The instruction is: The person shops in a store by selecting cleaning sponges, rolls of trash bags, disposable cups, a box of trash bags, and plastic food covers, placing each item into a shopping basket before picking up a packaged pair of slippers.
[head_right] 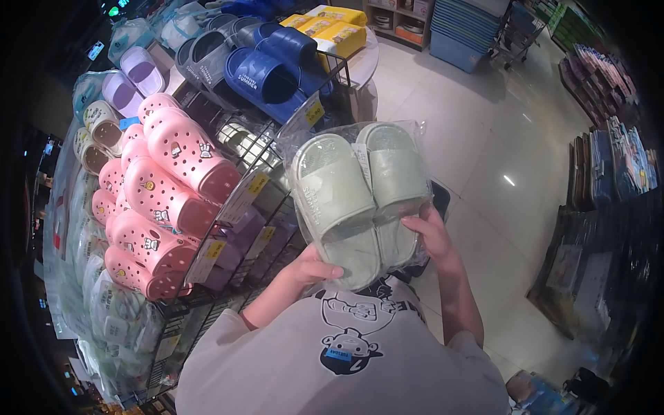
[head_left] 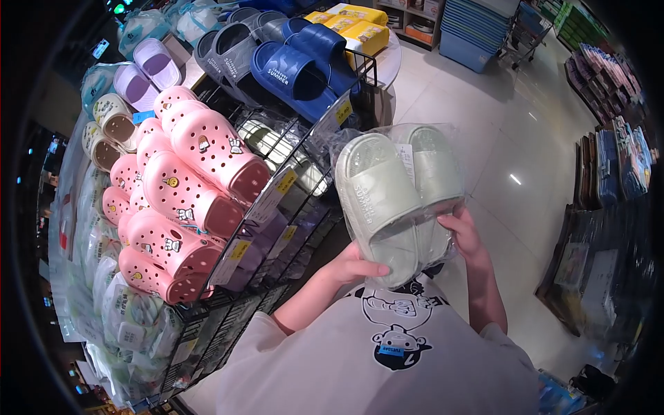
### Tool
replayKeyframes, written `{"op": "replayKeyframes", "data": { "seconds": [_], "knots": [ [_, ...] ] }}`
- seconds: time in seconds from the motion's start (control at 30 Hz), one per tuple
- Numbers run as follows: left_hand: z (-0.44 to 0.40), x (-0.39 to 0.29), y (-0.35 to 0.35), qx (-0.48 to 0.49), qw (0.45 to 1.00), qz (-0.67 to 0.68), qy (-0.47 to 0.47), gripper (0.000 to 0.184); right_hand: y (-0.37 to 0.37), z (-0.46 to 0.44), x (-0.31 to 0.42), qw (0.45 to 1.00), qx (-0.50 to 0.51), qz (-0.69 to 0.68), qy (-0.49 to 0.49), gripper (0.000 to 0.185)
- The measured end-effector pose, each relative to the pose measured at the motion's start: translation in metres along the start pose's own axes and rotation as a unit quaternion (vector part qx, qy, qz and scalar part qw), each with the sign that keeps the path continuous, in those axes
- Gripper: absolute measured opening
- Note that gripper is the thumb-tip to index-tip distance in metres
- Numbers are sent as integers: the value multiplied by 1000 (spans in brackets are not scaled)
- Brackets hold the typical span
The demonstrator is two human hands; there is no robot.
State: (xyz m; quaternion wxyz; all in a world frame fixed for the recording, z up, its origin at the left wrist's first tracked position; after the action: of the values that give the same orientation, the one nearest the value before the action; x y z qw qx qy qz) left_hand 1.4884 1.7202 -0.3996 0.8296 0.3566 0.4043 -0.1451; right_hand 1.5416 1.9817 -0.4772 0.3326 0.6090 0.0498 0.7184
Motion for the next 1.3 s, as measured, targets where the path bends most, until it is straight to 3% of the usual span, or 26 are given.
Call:
{"op": "replayKeyframes", "data": {
  "seconds": [0.03,0.1,0.17,0.27,0.4,0.6,0.83,1.0,1.3],
  "knots": [
    [-1,2,-1,-14,1000,-4,16,82,6,-2,9,996,4,82,-42,66],
    [0,6,0,-26,999,-8,29,79,18,-5,24,994,8,95,-58,66],
    [3,6,9,-48,976,-166,135,71,23,-13,32,982,21,157,-105,65],
    [5,4,31,-12,948,-264,176,64,21,-30,34,970,76,208,-98,66],
    [5,9,49,-35,933,-315,172,51,15,-50,19,980,84,173,-59,78],
    [7,15,49,-60,912,-340,221,47,23,-53,12,980,84,168,-67,79],
    [8,27,45,-79,913,-338,214,45,42,-36,32,959,68,235,-144,70],
    [8,33,42,-59,900,-370,222,41,40,-29,38,956,47,252,-144,70],
    [6,37,42,-40,921,-324,213,41,48,-20,52,934,24,306,-185,68]
  ]
}}
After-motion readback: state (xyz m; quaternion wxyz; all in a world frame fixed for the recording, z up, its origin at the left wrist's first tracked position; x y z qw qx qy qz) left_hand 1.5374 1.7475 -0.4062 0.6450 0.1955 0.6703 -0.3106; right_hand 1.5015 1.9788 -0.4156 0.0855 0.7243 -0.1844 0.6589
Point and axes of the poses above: each hand's wrist, its own z-axis away from the middle knuckle, its own y-axis out of the palm, x = y × z, the point moved 2 cm from there along -z, towards the middle knuckle, and after that the axes turned 15 degrees about -x, right-handed, at the moved point
